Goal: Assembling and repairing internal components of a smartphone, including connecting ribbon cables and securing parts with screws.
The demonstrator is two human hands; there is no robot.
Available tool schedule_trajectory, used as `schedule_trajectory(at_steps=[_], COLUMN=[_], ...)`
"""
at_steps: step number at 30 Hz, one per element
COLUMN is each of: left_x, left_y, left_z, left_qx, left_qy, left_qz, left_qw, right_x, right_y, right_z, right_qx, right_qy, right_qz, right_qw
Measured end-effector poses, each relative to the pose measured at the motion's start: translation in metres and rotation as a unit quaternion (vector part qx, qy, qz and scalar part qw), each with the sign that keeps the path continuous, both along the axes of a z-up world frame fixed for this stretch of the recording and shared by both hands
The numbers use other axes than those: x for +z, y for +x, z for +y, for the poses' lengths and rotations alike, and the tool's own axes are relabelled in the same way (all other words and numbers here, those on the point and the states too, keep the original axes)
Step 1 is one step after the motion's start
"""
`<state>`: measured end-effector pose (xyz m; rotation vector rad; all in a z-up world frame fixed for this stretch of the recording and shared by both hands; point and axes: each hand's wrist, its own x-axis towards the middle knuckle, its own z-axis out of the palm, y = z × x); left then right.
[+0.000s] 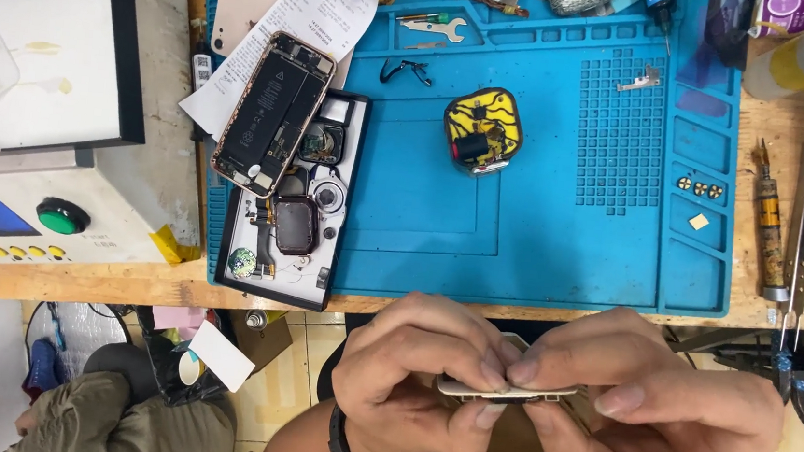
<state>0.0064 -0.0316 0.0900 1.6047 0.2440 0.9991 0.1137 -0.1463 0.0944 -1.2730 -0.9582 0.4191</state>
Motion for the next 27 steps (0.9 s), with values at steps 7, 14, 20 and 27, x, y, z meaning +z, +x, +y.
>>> schedule_trajectory(at_steps=[7, 14, 20, 27], left_x=[0.014, 0.027, 0.029, 0.023], left_y=[0.008, 0.029, 0.076, 0.076], left_z=[-0.003, 0.041, 0.063, 0.063], left_qx=[0.049, -0.162, -0.206, -0.201], left_qy=[-0.013, -0.024, 0.035, 0.045], left_qz=[0.145, 0.359, 0.616, 0.628], left_qw=[0.988, 0.919, 0.759, 0.750], right_x=[-0.007, -0.016, -0.020, -0.029], right_y=[-0.004, 0.000, 0.026, 0.062], right_z=[0.009, -0.008, -0.052, -0.063], right_qx=[-0.017, -0.066, -0.339, -0.381], right_qy=[-0.005, -0.094, -0.140, -0.348], right_qz=[0.095, 0.089, -0.080, -0.308], right_qw=[0.995, 0.989, 0.927, 0.800])
